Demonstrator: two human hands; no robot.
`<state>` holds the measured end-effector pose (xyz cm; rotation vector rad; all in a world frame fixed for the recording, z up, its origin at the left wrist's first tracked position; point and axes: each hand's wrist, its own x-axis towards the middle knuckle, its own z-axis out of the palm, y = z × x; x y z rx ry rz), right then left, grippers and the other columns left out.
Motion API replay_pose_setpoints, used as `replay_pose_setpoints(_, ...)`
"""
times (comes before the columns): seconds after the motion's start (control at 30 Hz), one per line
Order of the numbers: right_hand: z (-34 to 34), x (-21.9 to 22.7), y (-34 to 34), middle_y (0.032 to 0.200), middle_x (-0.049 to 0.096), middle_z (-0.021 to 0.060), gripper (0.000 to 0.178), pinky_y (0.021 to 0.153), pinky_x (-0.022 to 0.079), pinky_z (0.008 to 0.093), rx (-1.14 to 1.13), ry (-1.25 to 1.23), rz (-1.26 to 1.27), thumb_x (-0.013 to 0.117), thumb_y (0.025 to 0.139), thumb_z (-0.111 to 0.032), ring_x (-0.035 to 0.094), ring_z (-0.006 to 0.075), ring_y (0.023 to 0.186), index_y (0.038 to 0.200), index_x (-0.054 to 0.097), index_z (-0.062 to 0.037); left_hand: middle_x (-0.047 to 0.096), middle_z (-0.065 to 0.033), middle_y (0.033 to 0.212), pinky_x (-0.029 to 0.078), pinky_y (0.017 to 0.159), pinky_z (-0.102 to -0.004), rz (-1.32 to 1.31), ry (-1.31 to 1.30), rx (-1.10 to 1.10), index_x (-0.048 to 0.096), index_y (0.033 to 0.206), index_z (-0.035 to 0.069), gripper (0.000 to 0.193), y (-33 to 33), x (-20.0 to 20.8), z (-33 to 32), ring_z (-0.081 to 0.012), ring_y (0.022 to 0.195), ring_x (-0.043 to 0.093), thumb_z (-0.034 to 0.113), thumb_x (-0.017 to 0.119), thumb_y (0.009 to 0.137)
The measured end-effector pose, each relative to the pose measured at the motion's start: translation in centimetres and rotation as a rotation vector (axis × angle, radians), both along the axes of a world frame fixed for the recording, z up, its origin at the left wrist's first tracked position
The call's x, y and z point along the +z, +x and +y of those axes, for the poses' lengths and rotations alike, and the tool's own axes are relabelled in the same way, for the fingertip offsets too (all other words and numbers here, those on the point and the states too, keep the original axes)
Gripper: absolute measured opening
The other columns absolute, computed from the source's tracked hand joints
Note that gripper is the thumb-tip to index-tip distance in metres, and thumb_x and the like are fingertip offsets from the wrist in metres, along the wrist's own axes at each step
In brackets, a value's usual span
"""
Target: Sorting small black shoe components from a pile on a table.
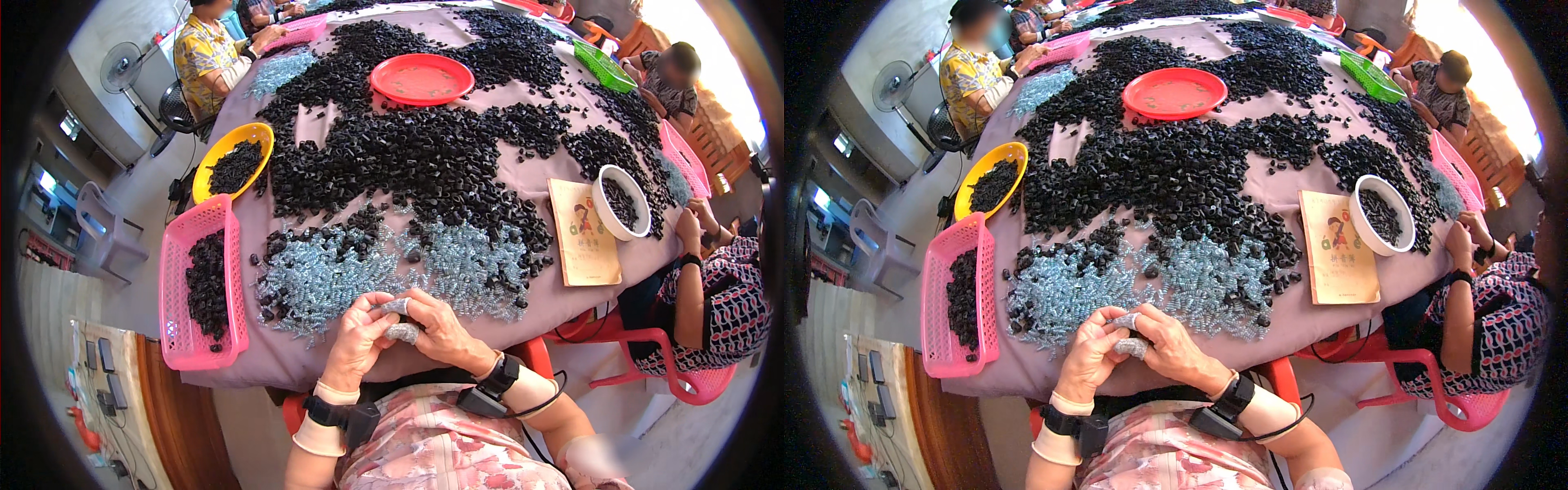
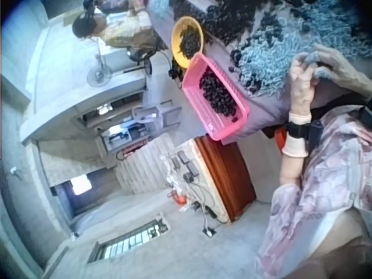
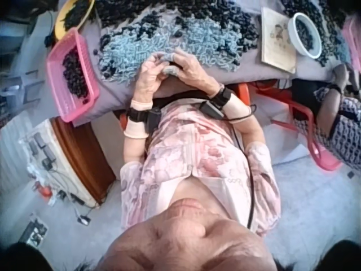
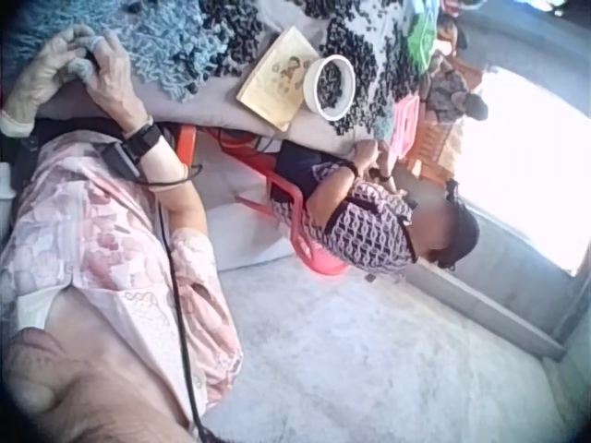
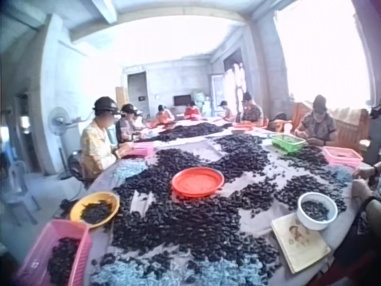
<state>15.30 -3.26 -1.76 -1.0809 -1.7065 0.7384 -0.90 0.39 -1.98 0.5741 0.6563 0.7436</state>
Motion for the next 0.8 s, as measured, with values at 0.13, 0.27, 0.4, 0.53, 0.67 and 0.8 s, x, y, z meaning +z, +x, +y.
replay_pose_setpoints(0.13, 0.0, 0.0, -0.2, 0.085, 0.052, 0.0129, 0.03, 0.063, 0.046, 0.0386, -0.007, 0.002, 0.012, 0.066, 0.08, -0.018, 0.056, 0.0321, 0.075, 0.104, 0.057, -0.0031, 0.063, -0.0033, 0.09, 0.039, 0.049, -0.0183, -0.011, -0.007, 0.017, 0.05, 0.109, 0.007, 0.026, 0.0, -0.1, -0.1, -0.0066, 0.066, 0.055, 0.003, 0.062, 0.086)
replay_pose_setpoints(0.27, -0.1, -0.1, -0.1, 0.088, 0.051, 0.0139, 0.03, 0.065, 0.047, 0.0387, -0.077, -0.041, -0.09, 0.066, 0.079, -0.016, 0.056, 0.0333, 0.076, 0.103, 0.055, -0.0016, 0.062, -0.002, 0.089, 0.041, 0.05, -0.0201, 0.014, -0.029, 0.024, 0.051, 0.11, 0.007, 0.023, 0.3, 0.3, -0.4, -0.0067, 0.066, 0.055, 0.012, 0.059, 0.089)
replay_pose_setpoints(0.4, 0.0, 0.9, -0.1, 0.089, 0.05, 0.015, 0.029, 0.064, 0.047, 0.0395, -0.06, -0.086, -0.025, 0.065, 0.078, -0.014, 0.055, 0.0358, 0.075, 0.1, 0.053, -0.0006, 0.061, -0.0014, 0.09, 0.043, 0.055, -0.0208, -0.059, -0.029, -0.038, 0.05, 0.119, 0.006, 0.031, 0.4, 0.9, -0.1, -0.0072, 0.069, 0.055, 0.022, 0.056, 0.093)
replay_pose_setpoints(0.53, -0.1, 0.1, 0.0, 0.089, 0.05, 0.0157, 0.026, 0.061, 0.047, 0.0404, -0.091, 0.008, -0.061, 0.064, 0.077, -0.01, 0.055, 0.0373, 0.073, 0.099, 0.052, -0.0013, 0.06, -0.0012, 0.091, 0.043, 0.056, -0.0201, -0.03, 0.031, -0.065, 0.049, 0.121, 0.005, 0.034, 0.4, 1.3, -0.3, -0.0066, 0.069, 0.054, 0.019, 0.057, 0.091)
replay_pose_setpoints(0.67, 0.1, -0.1, -0.5, 0.091, 0.051, 0.0152, 0.033, 0.061, 0.047, 0.0394, -0.079, 0.034, -0.096, 0.065, 0.076, -0.007, 0.055, 0.0358, 0.072, 0.106, 0.053, -0.0025, 0.061, -0.0017, 0.091, 0.042, 0.053, -0.0181, 0.033, 0.075, -0.037, 0.05, 0.118, 0.005, 0.031, 0.3, 1.5, 0.0, -0.0051, 0.066, 0.053, 0.013, 0.059, 0.089)
replay_pose_setpoints(0.8, 0.3, 0.5, -0.8, 0.09, 0.054, 0.0108, 0.042, 0.06, 0.048, 0.0325, -0.09, 0.024, -0.091, 0.07, 0.074, -0.008, 0.057, 0.0242, 0.07, 0.112, 0.053, -0.0027, 0.063, -0.0026, 0.084, 0.037, 0.045, -0.0165, 0.077, 0.071, 0.017, 0.053, 0.11, 0.005, 0.025, 0.3, 1.3, -0.1, -0.0038, 0.057, 0.05, 0.009, 0.06, 0.087)
